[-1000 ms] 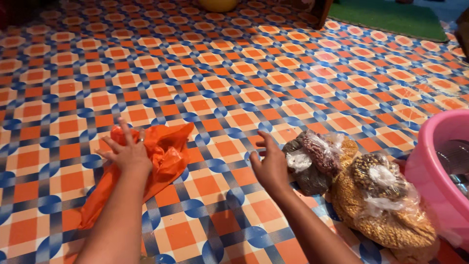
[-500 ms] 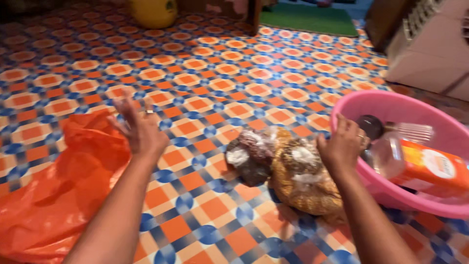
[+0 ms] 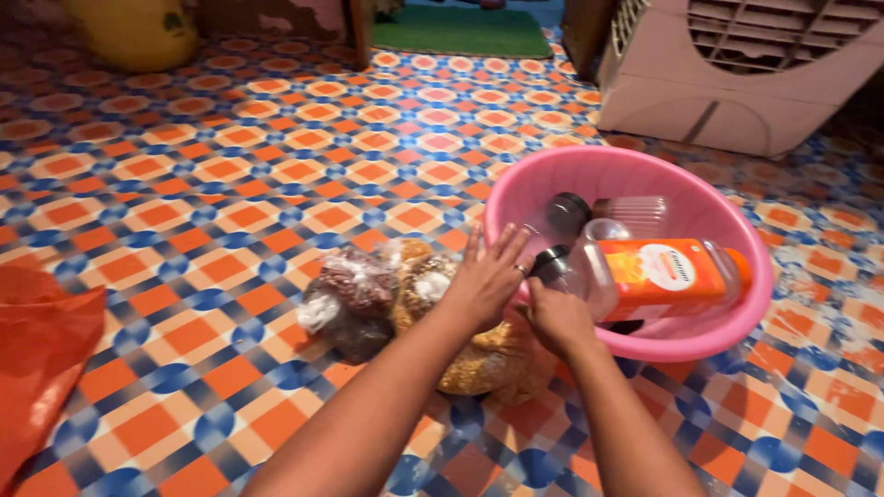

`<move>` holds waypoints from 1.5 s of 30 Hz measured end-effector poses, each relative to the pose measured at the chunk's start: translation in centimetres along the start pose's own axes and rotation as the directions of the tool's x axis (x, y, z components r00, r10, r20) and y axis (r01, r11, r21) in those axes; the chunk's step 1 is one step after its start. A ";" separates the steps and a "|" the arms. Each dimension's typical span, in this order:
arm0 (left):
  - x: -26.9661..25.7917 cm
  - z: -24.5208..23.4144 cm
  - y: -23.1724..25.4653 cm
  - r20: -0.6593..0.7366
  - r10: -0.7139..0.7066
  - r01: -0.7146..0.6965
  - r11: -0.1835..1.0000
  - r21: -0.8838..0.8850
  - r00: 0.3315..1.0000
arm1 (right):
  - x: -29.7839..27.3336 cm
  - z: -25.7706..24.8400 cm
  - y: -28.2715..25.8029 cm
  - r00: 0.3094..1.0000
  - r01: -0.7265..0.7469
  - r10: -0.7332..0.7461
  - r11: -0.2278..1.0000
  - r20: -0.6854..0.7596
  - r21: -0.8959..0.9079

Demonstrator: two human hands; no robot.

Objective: The person unpacks several small plastic bags of grains from an orange plastic bag and places them on the floor. They then open a clear plastic jar and pour some of the grains from one of the bags into the jar.

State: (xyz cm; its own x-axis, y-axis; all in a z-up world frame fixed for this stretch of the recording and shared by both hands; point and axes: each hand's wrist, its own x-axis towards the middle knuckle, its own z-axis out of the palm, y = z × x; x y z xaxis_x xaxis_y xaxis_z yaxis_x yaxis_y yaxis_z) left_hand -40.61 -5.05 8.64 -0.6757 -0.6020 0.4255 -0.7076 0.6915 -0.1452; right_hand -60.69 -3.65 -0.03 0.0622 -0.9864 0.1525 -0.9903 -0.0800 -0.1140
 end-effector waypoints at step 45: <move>-10.1 -7.3 -5.0 -0.158 -0.168 0.113 0.945 -0.307 0.973 | -2.8 -18.0 -15.9 0.935 0.017 -0.107 0.966 -0.339 -0.259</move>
State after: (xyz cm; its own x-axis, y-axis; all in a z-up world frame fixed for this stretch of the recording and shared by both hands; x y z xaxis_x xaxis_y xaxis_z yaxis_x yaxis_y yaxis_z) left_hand -28.76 0.51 11.63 -0.5058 -0.6390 0.5796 -0.6818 0.7077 0.1853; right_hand -47.39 2.98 19.05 0.1218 -0.8645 0.4876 -0.9876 -0.0565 0.1466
